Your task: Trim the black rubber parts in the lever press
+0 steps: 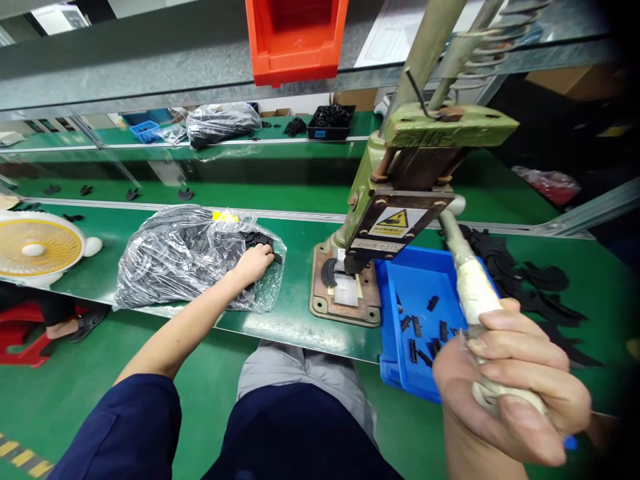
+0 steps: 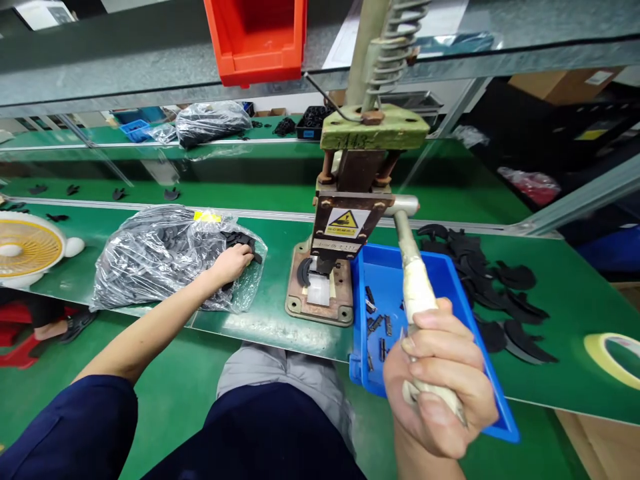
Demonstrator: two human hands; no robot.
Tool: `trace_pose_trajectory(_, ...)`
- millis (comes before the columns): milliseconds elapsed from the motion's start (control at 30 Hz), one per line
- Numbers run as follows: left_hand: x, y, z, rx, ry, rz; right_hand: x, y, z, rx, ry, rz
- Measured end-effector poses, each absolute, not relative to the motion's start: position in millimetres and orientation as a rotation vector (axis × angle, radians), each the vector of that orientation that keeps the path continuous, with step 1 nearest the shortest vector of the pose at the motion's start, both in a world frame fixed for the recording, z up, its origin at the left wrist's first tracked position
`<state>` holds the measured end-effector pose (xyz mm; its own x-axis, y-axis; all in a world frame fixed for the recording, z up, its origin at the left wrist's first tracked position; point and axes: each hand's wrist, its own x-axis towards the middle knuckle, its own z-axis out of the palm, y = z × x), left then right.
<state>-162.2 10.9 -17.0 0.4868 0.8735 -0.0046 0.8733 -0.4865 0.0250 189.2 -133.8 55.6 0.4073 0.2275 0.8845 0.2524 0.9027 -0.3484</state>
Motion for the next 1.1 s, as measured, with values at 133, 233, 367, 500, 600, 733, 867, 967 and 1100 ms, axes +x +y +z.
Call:
trace_pose_trajectory(133, -161.3, 8.4, -12.6, 2.506, 1.571, 0.424, 188.4, -134.6, 57.3, -0.509, -1.179, -0.015)
trace_pose_trajectory(233, -154.4, 0.4, -13.1, 2.042, 1.615, 0.787, 187.4, -134.2, 58.9, -0.510, -1.176, -0.027)
trace_pose_trajectory(367, -139.3, -13.9, -15.0, 1.326, 1.481, 0.991, 187.7, -134.3, 58.4, -0.524, -1.181, -0.033)
trace_pose_trajectory(500, -129.9, -22.5, -15.5, 1.121, 1.396, 1.056, 187.3, -135.6, 57.4, -0.524, -1.185, -0.026)
trace_pose_trajectory(600, -128.5, -23.5, -17.5, 1.057, 1.390, 1.111, 185.7, -136.6, 58.6, -0.526, -1.178, -0.021)
trace_pose_trajectory(733, -128.7, -20.6, -19.0, 0.936, 1.469, 1.176, 184.0, -136.2, 58.8, -0.581, -1.158, -0.035)
trace_pose_trajectory(867, -124.5, -18.4, -12.5, 0.806, 1.378, 1.197, 185.2, -135.5, 55.6, -0.555, -1.148, -0.054)
trace_pose_trajectory(967, -115.4, -19.9, -5.9, 0.811, 1.257, 1.190, 186.5, -136.7, 54.0, -0.577, -1.159, -0.041)
trace_pose_trajectory(1100, -98.4, -23.8, -1.8, 0.942, 1.229, 1.099, 189.3, -139.0, 52.4, -0.601, -1.190, -0.025)
